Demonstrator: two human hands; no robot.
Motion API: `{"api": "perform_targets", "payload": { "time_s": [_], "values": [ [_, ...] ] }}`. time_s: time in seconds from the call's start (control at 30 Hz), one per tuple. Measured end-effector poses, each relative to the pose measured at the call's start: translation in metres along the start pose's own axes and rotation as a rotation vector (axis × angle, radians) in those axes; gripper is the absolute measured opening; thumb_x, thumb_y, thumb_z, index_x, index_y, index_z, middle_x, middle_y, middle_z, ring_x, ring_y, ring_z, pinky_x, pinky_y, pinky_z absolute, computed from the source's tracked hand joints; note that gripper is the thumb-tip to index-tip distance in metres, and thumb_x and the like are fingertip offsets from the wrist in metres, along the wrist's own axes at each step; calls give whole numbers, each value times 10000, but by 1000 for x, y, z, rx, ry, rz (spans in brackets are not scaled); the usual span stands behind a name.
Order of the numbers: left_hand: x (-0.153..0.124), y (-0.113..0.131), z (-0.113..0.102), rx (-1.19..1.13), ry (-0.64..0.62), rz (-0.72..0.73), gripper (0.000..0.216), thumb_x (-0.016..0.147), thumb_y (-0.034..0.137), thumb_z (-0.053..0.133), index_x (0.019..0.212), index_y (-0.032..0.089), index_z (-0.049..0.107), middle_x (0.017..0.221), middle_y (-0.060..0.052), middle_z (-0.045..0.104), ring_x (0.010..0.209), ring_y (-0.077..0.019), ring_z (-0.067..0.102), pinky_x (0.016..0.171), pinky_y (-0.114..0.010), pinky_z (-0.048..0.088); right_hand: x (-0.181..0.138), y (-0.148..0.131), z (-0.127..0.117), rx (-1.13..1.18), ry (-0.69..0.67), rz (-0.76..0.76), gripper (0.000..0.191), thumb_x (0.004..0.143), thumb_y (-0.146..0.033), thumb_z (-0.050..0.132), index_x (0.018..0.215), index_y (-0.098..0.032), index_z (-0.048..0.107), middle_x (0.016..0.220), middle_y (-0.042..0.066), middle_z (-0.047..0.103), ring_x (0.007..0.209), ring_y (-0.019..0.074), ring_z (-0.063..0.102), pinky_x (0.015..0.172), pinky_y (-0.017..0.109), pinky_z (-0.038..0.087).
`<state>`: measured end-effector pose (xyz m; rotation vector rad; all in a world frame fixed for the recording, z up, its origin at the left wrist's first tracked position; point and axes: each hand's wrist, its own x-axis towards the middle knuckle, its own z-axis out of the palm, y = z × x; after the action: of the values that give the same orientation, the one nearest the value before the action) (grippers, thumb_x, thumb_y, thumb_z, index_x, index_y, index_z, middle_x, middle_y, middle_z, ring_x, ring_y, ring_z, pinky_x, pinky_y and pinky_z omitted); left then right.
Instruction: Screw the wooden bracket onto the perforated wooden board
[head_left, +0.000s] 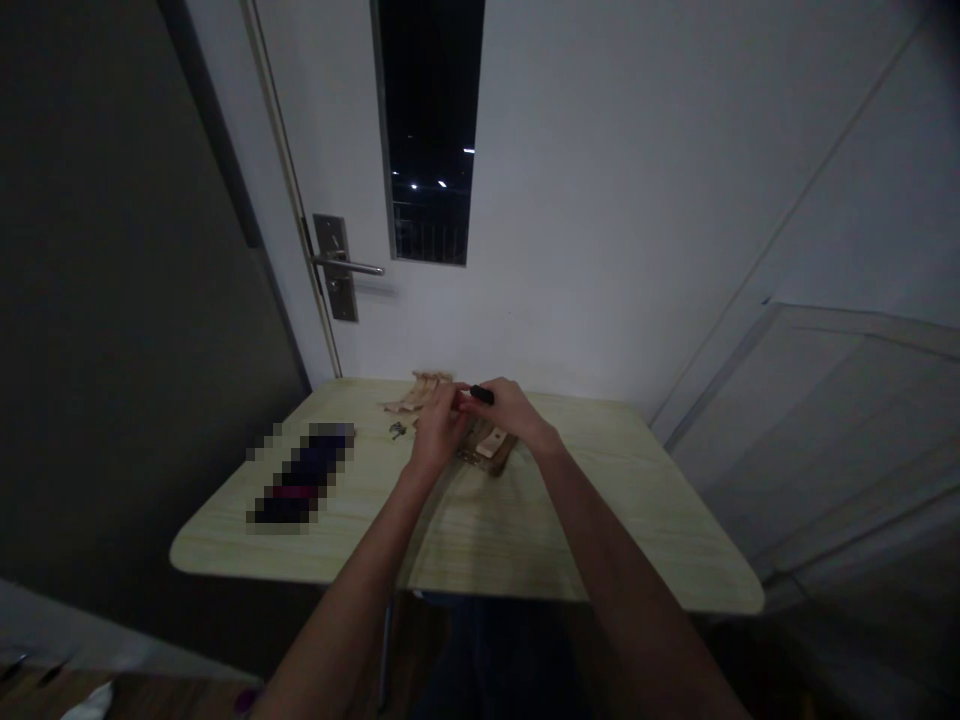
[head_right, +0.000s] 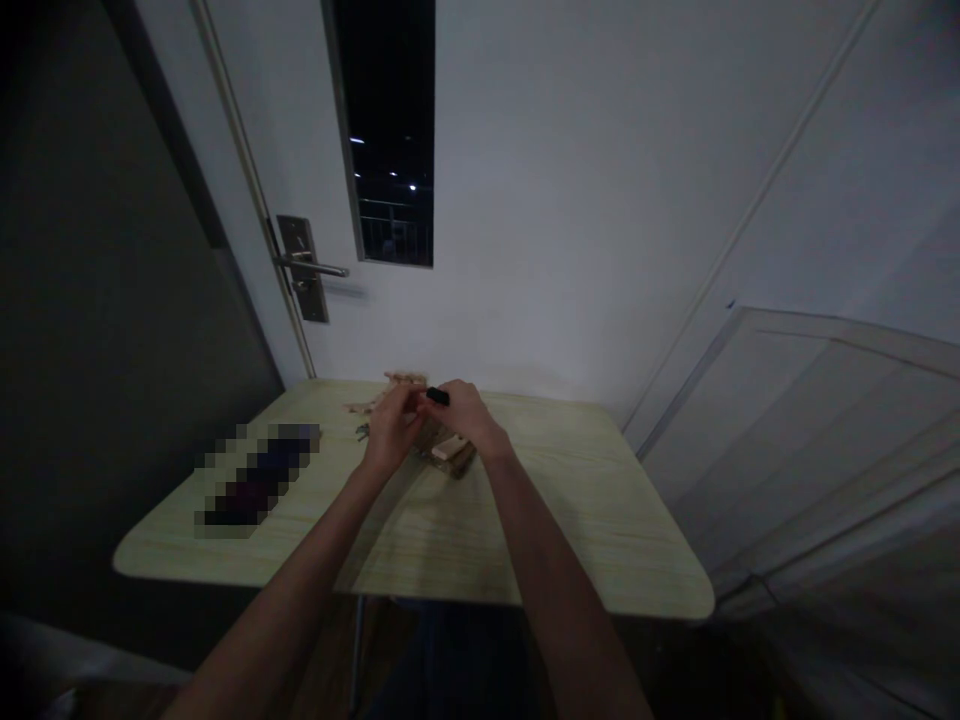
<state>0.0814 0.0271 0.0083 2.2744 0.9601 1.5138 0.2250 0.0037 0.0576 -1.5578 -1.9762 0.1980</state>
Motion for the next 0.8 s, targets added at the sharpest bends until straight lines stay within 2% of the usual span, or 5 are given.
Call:
{"api": "perform_targets", "payload": {
  "time_s": [0.2, 0.33, 0.47, 0.67, 0.8],
  "values": [
    [0, 2, 2, -8, 65, -76, 165, 809, 290, 588, 912, 160, 598, 840, -44, 624, 758, -163, 593, 714, -288, 503, 0, 8, 6, 55, 77, 72, 212, 777, -296, 592, 667, -134, 673, 635, 22, 626, 619, 127, 543, 577, 217, 349],
    [-14, -5, 3, 145, -45, -227, 112, 815, 209, 539, 822, 140, 627, 816, -75, 663, 790, -209, 612, 762, -355, 493, -3, 13, 7, 71, 134, 109, 201, 806, -238, 534, 721, -135, 683, 719, 58, 667, 666, 139, 571, 639, 239, 394],
    [-27, -10, 6, 204, -223, -179, 81, 757, 175, 589, 765, 146, 664, 805, -87, 683, 828, -239, 621, 802, -393, 487, -6, 13, 2, 86, 156, 116, 208, 820, -253, 523, 741, -143, 681, 745, 60, 680, 693, 141, 582, 661, 244, 410],
    [-18, -27, 9, -42, -261, -235, 182, 661, 95, 576, 779, 164, 695, 821, -61, 718, 769, -214, 645, 754, -360, 520, -2, 8, -7, 158, 136, 122, 162, 816, -191, 516, 751, -136, 654, 795, 77, 686, 739, 147, 597, 697, 253, 427],
    [-12, -38, 16, -297, -292, -256, 199, 661, 126, 558, 803, 142, 697, 905, -83, 718, 858, -224, 651, 813, -369, 515, 3, 7, -5, 241, 109, 98, 144, 811, -199, 525, 738, -139, 634, 774, 58, 672, 724, 132, 593, 684, 239, 432]
  ]
}}
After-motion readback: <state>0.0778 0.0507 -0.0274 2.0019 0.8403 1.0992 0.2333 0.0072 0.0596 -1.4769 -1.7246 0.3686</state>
